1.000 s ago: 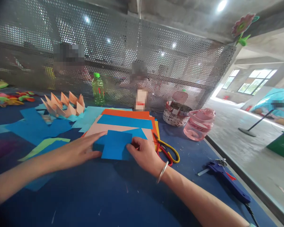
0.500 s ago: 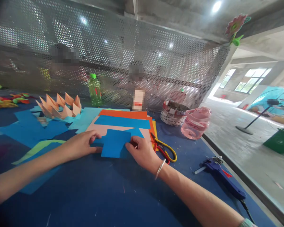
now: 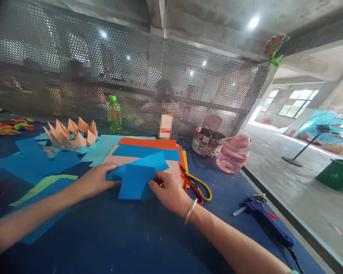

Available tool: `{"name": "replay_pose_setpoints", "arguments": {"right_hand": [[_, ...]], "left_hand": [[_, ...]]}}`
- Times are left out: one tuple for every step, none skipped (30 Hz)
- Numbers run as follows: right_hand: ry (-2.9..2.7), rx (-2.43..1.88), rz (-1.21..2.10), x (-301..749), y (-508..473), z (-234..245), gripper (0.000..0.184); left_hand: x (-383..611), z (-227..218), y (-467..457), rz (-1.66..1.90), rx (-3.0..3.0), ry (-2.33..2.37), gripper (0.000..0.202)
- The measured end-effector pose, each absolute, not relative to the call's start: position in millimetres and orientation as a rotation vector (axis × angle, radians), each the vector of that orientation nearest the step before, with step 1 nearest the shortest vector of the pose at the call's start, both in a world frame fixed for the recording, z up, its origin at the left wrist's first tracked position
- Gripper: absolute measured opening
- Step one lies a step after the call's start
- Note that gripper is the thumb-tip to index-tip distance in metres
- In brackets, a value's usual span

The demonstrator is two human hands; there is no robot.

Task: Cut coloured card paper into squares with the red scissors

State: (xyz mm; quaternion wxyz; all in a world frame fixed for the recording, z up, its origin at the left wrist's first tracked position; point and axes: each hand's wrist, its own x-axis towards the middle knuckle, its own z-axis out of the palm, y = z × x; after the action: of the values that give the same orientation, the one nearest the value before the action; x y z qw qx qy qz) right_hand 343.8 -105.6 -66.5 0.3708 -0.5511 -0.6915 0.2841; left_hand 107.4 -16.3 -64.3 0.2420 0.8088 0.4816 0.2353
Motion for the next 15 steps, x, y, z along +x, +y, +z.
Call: {"name": "replay_pose_setpoints", "arguments": {"right_hand": [[-1.776,-1.420,0.724,343.8,-106.4,-65.8,0.028],[-1.779,-1.431,0.718,343.6,-107.4,-64.9,0.028],[-1.784,-1.446,0.709,343.3,-108.4,-63.8,0.028],[-1.793,-1.463,0.696,342.8,-109.4,-62.8,0.028],[-1.804,-1.479,0.676,342.2,-110.1,-62.0,0.028],[-1.816,-1.488,0.651,341.5,-110.7,-61.5,0.027],[-1.827,-1.488,0.628,340.9,-111.0,-61.4,0.027],[-1.835,-1.481,0.610,340.4,-111.2,-61.5,0.027],[-1.844,-1.472,0.596,340.0,-111.1,-62.0,0.027],[-1.848,-1.463,0.585,339.9,-111.0,-62.6,0.027],[-1.853,-1.457,0.574,340.0,-110.8,-63.4,0.027],[-1.858,-1.457,0.559,340.2,-110.6,-64.3,0.026],[-1.862,-1.461,0.540,340.6,-110.5,-65.2,0.026],[-1.864,-1.464,0.523,341.0,-110.4,-66.0,0.027],[-1.863,-1.466,0.512,341.4,-110.5,-66.8,0.027]], "left_hand": [[109.4,-62.1,-19.9,0.688,2.178,1.293,0.028],[111.3,-59.9,-24.0,0.724,2.151,1.266,0.028],[112.9,-57.8,-28.5,0.757,2.105,1.238,0.029],[114.3,-55.9,-33.2,0.774,2.020,1.214,0.031],[115.3,-54.3,-37.9,0.779,1.898,1.192,0.034],[116.0,-53.2,-42.2,0.775,1.750,1.162,0.036],[116.5,-52.6,-45.9,0.765,1.600,1.122,0.040],[116.8,-52.5,-48.7,0.751,1.469,1.070,0.043],[116.9,-52.9,-50.4,0.742,1.383,1.012,0.046],[116.8,-53.6,-51.1,0.741,1.362,0.952,0.048],[116.5,-54.6,-50.8,0.761,1.392,0.903,0.049],[116.1,-55.7,-49.8,0.793,1.454,0.879,0.049],[115.5,-56.7,-48.2,0.834,1.531,0.878,0.050],[114.8,-57.5,-46.5,0.879,1.608,0.889,0.051],[114.1,-58.0,-45.0,0.911,1.663,0.906,0.052]]}}
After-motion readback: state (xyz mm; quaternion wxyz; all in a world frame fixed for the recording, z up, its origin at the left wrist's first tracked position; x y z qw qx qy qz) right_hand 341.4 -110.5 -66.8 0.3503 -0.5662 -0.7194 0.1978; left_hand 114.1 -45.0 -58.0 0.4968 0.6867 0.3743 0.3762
